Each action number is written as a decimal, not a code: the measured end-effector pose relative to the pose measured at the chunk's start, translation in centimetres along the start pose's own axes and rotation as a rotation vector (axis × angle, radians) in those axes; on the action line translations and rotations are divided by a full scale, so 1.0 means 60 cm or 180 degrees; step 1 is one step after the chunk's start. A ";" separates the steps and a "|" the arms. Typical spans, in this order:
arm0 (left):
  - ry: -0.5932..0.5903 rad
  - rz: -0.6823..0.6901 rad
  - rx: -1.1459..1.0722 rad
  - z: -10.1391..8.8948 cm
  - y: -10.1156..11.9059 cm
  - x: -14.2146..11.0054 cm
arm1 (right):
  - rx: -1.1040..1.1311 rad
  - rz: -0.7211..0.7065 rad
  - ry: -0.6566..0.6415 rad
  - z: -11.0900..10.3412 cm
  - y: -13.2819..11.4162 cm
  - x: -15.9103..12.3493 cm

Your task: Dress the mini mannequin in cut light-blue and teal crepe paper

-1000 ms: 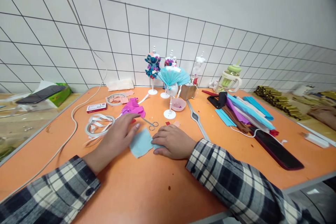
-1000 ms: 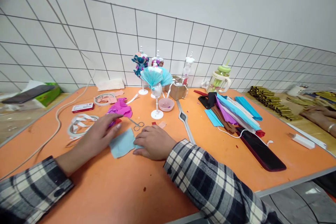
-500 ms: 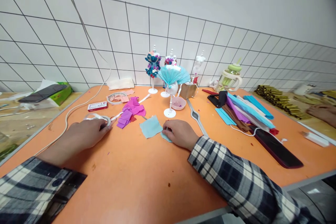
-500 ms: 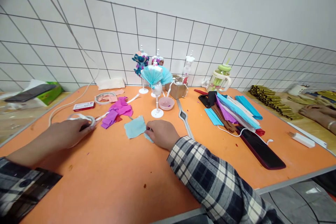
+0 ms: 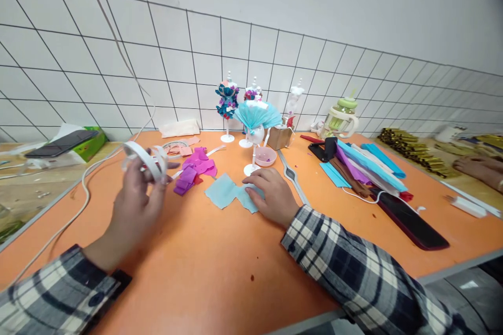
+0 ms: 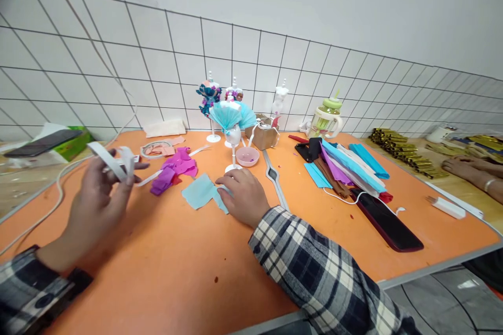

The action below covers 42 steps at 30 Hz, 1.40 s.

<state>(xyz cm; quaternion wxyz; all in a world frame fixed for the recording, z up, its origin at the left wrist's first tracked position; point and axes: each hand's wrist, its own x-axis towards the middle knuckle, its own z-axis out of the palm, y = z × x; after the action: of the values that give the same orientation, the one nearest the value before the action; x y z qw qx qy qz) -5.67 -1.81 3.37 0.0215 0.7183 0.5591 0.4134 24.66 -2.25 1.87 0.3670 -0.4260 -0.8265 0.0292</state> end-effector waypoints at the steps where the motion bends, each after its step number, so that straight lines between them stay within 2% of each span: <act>1: -0.0185 0.0208 -0.0114 0.005 0.017 -0.013 | 0.0147 -0.0011 0.0084 -0.002 -0.007 -0.002; 3: -0.0626 0.0826 -0.0199 0.017 0.044 -0.038 | 0.0648 0.0091 0.0145 -0.005 -0.025 -0.008; 5: -0.0901 0.1263 -0.0105 0.030 0.060 -0.058 | 0.1351 0.0336 0.0128 -0.003 -0.043 -0.014; 8: -0.1342 0.1682 0.0047 0.048 0.067 -0.079 | 0.2184 0.0785 0.0011 0.009 -0.064 -0.021; 10: -0.1440 0.1778 0.0110 0.054 0.067 -0.086 | 0.2306 0.1056 -0.0061 0.019 -0.071 -0.021; 15: -0.1620 0.1549 0.0013 0.049 0.071 -0.086 | 0.2338 0.1401 -0.0218 0.038 -0.070 -0.017; 21: -0.1647 0.1182 -0.0189 0.050 0.079 -0.070 | 0.3063 0.1628 -0.0509 0.053 -0.066 -0.014; 25: -0.1583 0.1193 -0.0154 0.060 0.077 -0.064 | 0.3395 0.1766 -0.0604 0.055 -0.064 -0.015; 31: -0.1438 0.1331 -0.0250 0.062 0.064 -0.063 | 0.2587 0.1456 -0.0192 0.051 -0.052 -0.019; 37: -0.1564 0.0807 -0.0954 0.058 0.057 -0.076 | 0.1945 0.1004 -0.0479 0.049 -0.048 -0.020; 42: -0.1311 0.1128 -0.0761 0.055 0.065 -0.076 | 0.2202 0.1030 -0.0679 0.050 -0.046 -0.025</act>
<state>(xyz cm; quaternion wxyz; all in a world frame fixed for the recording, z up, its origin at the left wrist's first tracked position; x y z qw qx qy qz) -0.73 -5.59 0.50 0.1464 0.8659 0.3562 0.3192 21.40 -4.30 -0.17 0.3916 -0.3964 -0.7235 0.4075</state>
